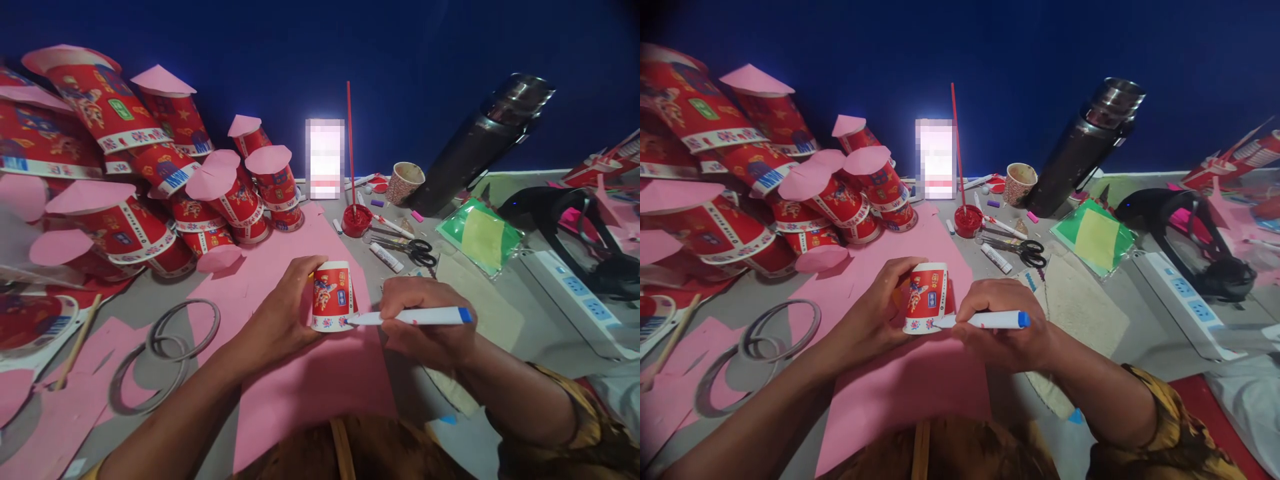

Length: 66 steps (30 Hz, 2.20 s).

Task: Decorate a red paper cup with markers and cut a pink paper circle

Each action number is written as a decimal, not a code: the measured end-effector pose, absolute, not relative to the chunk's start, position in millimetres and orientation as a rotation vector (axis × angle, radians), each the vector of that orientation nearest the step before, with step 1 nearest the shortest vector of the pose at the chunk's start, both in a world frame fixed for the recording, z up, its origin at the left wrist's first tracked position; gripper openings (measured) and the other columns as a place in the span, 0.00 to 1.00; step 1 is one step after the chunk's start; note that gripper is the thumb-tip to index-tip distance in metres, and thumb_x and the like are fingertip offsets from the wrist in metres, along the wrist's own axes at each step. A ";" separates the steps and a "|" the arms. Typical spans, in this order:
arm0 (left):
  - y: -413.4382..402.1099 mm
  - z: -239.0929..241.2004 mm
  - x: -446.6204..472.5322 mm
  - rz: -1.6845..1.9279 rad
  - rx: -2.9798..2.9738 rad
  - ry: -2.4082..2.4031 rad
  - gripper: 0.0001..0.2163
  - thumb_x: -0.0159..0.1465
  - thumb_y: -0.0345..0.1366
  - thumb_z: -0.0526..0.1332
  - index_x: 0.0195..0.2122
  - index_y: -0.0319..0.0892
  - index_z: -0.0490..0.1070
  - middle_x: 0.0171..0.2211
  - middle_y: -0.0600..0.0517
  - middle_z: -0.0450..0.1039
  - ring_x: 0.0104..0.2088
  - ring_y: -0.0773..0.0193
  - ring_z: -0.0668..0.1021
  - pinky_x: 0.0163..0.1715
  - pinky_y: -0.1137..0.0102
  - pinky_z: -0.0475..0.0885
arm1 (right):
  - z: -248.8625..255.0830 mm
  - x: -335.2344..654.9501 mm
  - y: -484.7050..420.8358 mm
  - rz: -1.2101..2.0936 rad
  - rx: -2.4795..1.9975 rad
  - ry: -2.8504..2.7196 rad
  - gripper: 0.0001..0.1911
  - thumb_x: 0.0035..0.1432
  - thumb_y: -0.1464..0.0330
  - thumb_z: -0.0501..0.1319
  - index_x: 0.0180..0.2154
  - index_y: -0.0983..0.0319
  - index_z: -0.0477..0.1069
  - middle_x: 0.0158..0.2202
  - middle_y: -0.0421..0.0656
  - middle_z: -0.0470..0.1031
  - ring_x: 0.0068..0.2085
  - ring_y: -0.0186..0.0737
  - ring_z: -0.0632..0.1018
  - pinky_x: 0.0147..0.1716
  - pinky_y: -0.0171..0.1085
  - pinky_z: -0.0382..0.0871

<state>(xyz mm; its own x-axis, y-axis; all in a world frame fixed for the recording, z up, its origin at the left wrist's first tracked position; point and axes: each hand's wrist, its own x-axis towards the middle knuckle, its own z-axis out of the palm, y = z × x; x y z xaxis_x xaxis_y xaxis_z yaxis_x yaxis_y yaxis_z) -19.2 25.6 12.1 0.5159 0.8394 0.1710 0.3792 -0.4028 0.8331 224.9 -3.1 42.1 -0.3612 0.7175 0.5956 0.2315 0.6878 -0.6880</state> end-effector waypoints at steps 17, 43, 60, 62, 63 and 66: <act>26.2 11.2 -19.1 0.743 1.995 1.001 0.36 0.60 0.44 0.76 0.64 0.52 0.59 0.62 0.45 0.67 0.62 0.50 0.73 0.61 0.56 0.72 | 41.6 224.9 -3.1 0.602 -0.754 -1.964 0.05 0.67 0.70 0.63 0.35 0.59 0.73 0.26 0.40 0.79 0.25 0.36 0.77 0.25 0.35 0.65; 20.2 7.3 -22.7 0.790 1.576 0.889 0.49 0.51 0.45 0.82 0.68 0.59 0.55 0.71 0.47 0.59 0.70 0.44 0.67 0.68 0.51 0.69 | 20.4 234.2 17.9 0.460 -0.943 -2.176 0.54 0.51 0.41 0.74 0.70 0.56 0.61 0.59 0.54 0.76 0.56 0.58 0.77 0.56 0.54 0.74; 21.3 28.8 -21.6 0.733 1.816 1.023 0.37 0.58 0.43 0.76 0.64 0.51 0.59 0.63 0.46 0.63 0.64 0.50 0.71 0.66 0.54 0.69 | 39.3 234.5 -0.7 0.712 -0.559 -1.845 0.14 0.74 0.66 0.60 0.55 0.59 0.80 0.32 0.45 0.84 0.29 0.42 0.80 0.31 0.41 0.74; 21.7 31.8 -20.9 0.725 1.812 1.033 0.36 0.58 0.46 0.76 0.63 0.51 0.60 0.63 0.46 0.64 0.63 0.49 0.72 0.65 0.53 0.71 | 40.3 233.7 -1.8 0.714 -0.558 -1.844 0.13 0.73 0.65 0.62 0.52 0.60 0.82 0.35 0.48 0.86 0.29 0.42 0.81 0.30 0.41 0.74; 22.0 32.5 -20.9 0.720 1.813 1.034 0.36 0.58 0.46 0.76 0.63 0.51 0.60 0.62 0.46 0.64 0.64 0.49 0.72 0.65 0.53 0.71 | 40.2 233.0 -2.1 0.709 -0.577 -1.840 0.12 0.72 0.65 0.63 0.50 0.60 0.82 0.35 0.48 0.86 0.30 0.43 0.82 0.30 0.41 0.75; 23.0 30.7 -22.1 0.721 1.829 1.020 0.37 0.58 0.47 0.76 0.64 0.52 0.60 0.63 0.46 0.63 0.65 0.48 0.71 0.65 0.53 0.71 | 37.5 230.5 -3.3 0.703 -0.670 -1.826 0.08 0.69 0.68 0.66 0.47 0.60 0.81 0.32 0.46 0.84 0.29 0.41 0.81 0.29 0.39 0.74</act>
<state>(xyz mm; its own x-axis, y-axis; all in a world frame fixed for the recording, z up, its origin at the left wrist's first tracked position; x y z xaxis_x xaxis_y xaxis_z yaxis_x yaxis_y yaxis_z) -22.1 23.0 30.7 0.4909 0.8690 0.0618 0.3488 -0.2610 0.9001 230.5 -3.3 37.5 -0.3219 0.7210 0.6136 0.1235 0.6746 -0.7278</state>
